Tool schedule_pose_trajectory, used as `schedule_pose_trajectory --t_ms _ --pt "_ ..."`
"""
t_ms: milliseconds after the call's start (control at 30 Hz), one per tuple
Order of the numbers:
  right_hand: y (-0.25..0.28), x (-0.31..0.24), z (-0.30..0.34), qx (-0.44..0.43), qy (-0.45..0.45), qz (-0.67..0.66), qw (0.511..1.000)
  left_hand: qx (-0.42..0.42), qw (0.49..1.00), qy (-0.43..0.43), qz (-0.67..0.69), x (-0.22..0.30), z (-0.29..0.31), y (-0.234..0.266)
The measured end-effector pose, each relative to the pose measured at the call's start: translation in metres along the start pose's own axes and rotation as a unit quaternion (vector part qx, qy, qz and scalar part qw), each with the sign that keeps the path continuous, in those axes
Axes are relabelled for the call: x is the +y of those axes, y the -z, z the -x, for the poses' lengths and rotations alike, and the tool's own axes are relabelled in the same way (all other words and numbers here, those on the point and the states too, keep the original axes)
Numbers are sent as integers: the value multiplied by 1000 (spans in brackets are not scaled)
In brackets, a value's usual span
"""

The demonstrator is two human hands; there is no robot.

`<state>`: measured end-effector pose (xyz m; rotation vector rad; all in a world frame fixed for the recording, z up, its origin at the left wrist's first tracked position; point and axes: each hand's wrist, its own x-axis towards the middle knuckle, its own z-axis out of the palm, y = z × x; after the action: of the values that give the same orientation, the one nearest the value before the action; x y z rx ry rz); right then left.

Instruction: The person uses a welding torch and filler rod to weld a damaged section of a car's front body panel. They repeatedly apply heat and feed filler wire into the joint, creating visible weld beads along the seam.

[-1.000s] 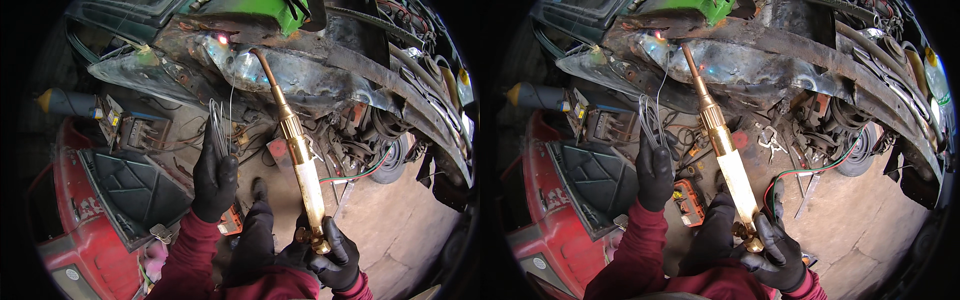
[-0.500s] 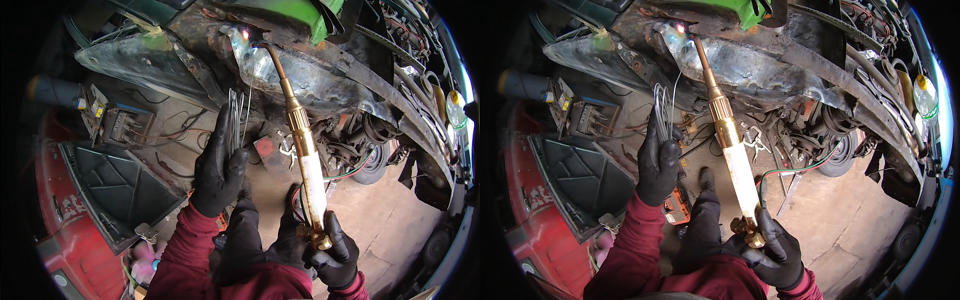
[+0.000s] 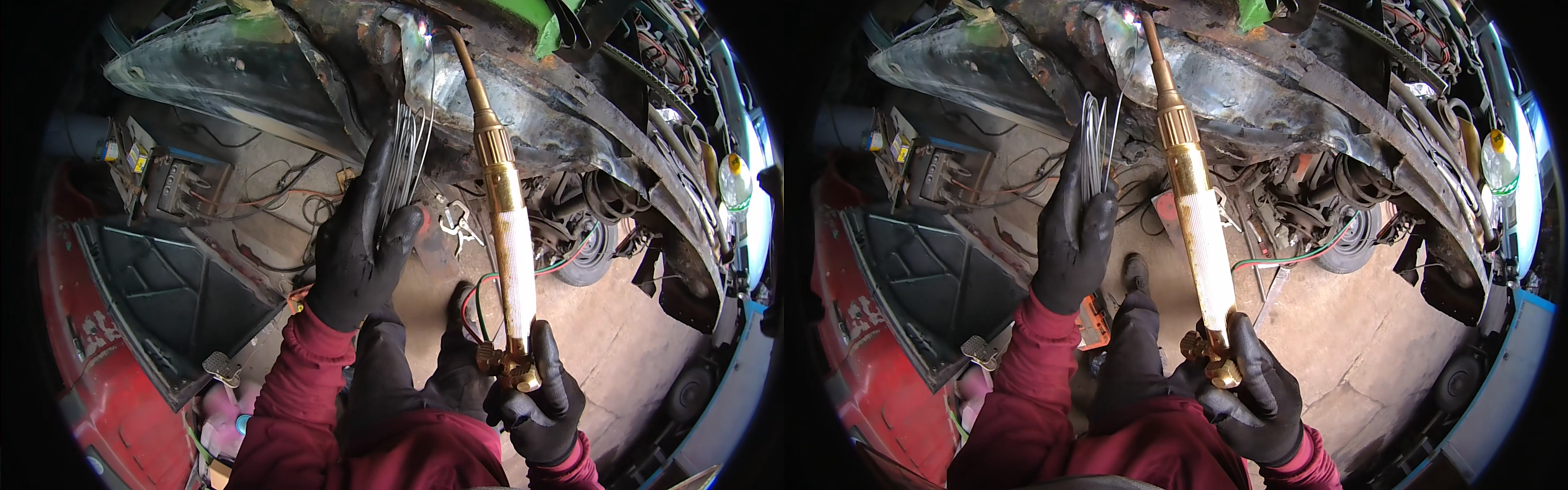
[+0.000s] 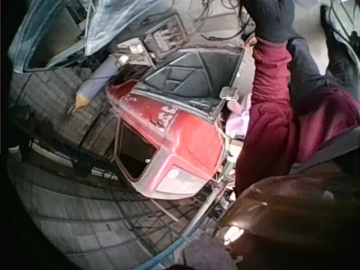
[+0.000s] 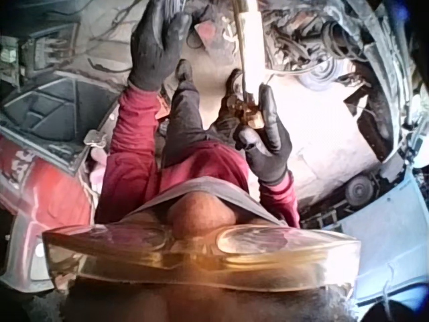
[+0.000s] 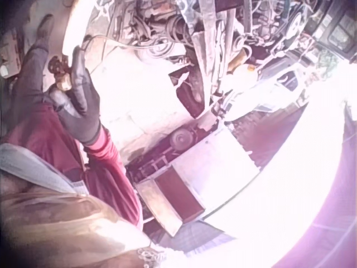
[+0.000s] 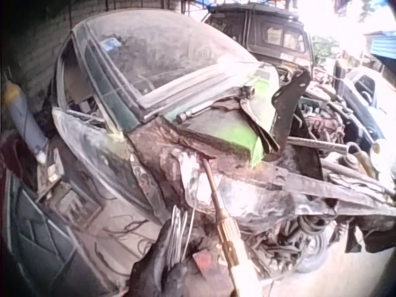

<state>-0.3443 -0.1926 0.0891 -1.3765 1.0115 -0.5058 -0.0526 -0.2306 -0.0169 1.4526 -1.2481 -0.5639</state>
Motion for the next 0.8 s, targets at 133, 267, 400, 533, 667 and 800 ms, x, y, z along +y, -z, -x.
schedule_pose_trajectory --t_ms 133,267,400,533,667,800 --pt "-5 -2 0 7 -6 -8 1000 0 1000 -6 -26 -1 -2 1" --pt "-8 -3 2 20 -21 0 1000 3 1000 10 -8 2 -2 2" --pt "-12 -2 7 36 -41 -47 997 -1 1000 2 -15 3 -4 3" --pt "-13 5 8 31 -14 -14 999 -3 1000 9 -19 5 -6 3" --pt "-11 6 6 21 4 26 999 -8 1000 14 -19 6 -6 3" --pt "-4 3 4 -7 41 80 996 -13 1000 6 -28 0 -1 5"
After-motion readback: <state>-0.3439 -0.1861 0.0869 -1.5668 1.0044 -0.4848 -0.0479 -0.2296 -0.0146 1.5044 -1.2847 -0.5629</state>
